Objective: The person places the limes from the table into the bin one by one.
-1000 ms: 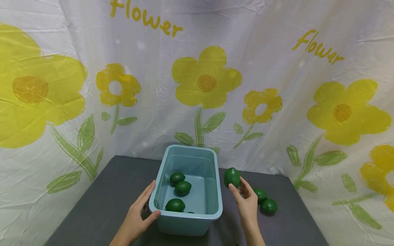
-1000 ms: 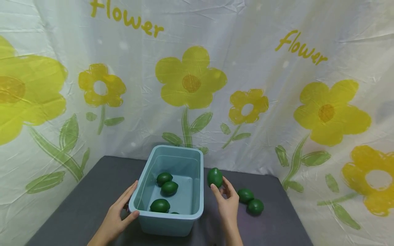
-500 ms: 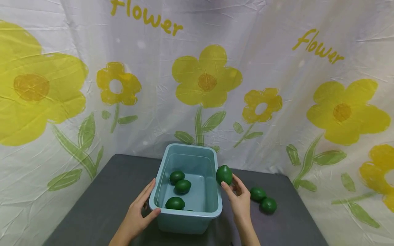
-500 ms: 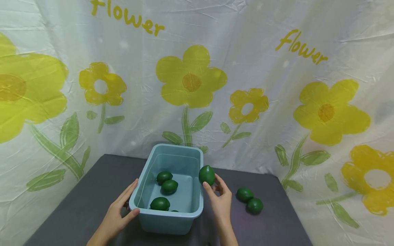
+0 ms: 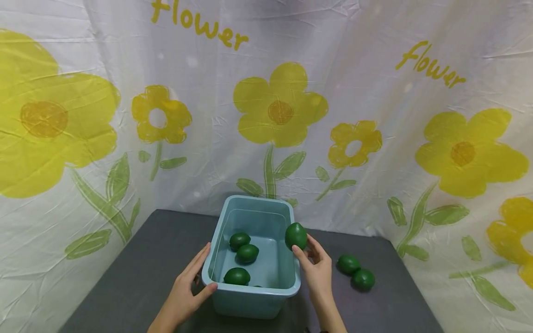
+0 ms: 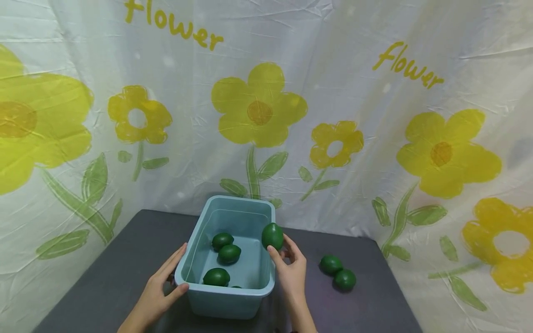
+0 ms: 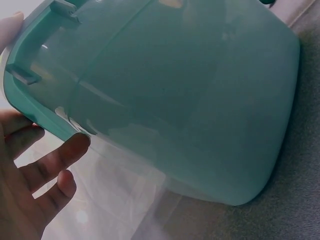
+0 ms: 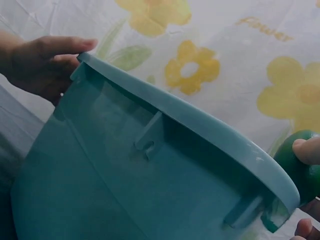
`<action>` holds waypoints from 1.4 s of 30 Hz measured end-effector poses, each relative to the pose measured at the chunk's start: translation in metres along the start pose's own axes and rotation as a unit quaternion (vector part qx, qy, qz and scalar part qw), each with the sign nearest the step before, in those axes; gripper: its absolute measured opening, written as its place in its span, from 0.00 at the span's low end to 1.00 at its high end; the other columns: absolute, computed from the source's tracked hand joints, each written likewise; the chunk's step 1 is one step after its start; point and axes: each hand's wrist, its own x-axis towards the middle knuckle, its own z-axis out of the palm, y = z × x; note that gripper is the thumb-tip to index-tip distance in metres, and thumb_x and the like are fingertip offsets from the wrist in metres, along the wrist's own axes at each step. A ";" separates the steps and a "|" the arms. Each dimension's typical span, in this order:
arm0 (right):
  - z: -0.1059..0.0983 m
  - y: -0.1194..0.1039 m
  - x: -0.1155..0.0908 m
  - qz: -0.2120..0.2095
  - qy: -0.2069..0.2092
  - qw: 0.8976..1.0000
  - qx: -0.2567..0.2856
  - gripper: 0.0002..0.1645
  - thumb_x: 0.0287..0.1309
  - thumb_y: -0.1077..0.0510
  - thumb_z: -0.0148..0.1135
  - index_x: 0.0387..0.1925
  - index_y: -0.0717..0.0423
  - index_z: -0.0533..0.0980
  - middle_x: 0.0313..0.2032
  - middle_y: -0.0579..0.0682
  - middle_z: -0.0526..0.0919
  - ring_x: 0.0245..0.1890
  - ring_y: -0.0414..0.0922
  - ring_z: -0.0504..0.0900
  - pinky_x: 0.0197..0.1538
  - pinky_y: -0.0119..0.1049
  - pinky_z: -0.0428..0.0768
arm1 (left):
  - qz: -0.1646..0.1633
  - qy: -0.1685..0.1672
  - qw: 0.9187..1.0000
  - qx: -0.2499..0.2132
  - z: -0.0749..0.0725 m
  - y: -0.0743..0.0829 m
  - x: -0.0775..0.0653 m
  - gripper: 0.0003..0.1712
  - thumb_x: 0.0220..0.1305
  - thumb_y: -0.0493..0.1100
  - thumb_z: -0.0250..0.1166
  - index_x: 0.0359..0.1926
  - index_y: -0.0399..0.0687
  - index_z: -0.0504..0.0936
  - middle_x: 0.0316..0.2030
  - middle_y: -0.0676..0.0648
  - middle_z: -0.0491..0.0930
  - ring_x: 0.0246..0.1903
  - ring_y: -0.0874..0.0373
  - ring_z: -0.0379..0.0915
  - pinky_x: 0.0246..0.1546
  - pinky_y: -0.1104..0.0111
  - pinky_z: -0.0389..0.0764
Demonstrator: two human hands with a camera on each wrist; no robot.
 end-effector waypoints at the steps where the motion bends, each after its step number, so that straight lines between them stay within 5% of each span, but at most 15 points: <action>1: 0.001 0.000 0.000 -0.007 0.000 1.000 0.001 0.34 0.63 0.55 0.77 0.69 0.55 0.79 0.57 0.54 0.86 0.38 0.38 0.77 0.38 0.30 0.75 | 0.002 0.000 1.000 0.000 0.000 0.000 0.000 0.46 0.68 0.48 0.72 0.83 0.53 0.63 0.79 0.46 0.65 0.50 0.65 0.69 0.33 0.68 0.73; 8: 0.006 0.000 0.004 -0.051 -0.009 0.999 -0.009 0.31 0.62 0.57 0.78 0.66 0.56 0.81 0.51 0.53 0.87 0.36 0.39 0.75 0.43 0.32 0.75 | 0.015 0.002 1.000 -0.002 0.001 -0.001 0.000 0.46 0.68 0.47 0.72 0.82 0.54 0.64 0.79 0.46 0.65 0.51 0.66 0.68 0.33 0.69 0.72; 17: 0.011 0.006 0.008 -0.098 -0.018 0.994 -0.033 0.29 0.60 0.59 0.79 0.63 0.55 0.83 0.54 0.53 0.88 0.34 0.39 0.72 0.32 0.29 0.70 | 0.023 0.004 1.000 -0.006 0.000 -0.002 -0.001 0.45 0.68 0.46 0.72 0.82 0.53 0.64 0.79 0.46 0.66 0.46 0.66 0.70 0.33 0.68 0.72; 27: 0.009 0.008 0.009 -0.114 -0.017 0.993 -0.029 0.27 0.60 0.61 0.78 0.62 0.53 0.84 0.56 0.54 0.89 0.32 0.41 0.71 0.29 0.27 0.68 | 0.033 0.007 0.999 -0.012 0.001 -0.003 0.000 0.45 0.67 0.45 0.72 0.82 0.52 0.65 0.79 0.44 0.66 0.42 0.68 0.69 0.32 0.69 0.72; 36: 0.006 0.012 0.009 -0.124 -0.011 0.991 -0.046 0.26 0.61 0.60 0.78 0.61 0.53 0.85 0.56 0.54 0.89 0.32 0.44 0.71 0.26 0.27 0.68 | 0.073 0.017 0.997 -0.020 -0.002 -0.003 0.001 0.47 0.66 0.42 0.72 0.82 0.48 0.63 0.78 0.41 0.66 0.38 0.67 0.68 0.32 0.71 0.70; 42: -0.003 0.020 0.009 -0.121 0.007 0.990 -0.066 0.25 0.60 0.61 0.79 0.59 0.55 0.85 0.54 0.55 0.89 0.32 0.43 0.71 0.25 0.27 0.68 | 0.047 0.004 0.999 -0.021 0.000 -0.003 -0.001 0.47 0.67 0.43 0.72 0.83 0.50 0.63 0.79 0.43 0.65 0.44 0.67 0.69 0.32 0.70 0.71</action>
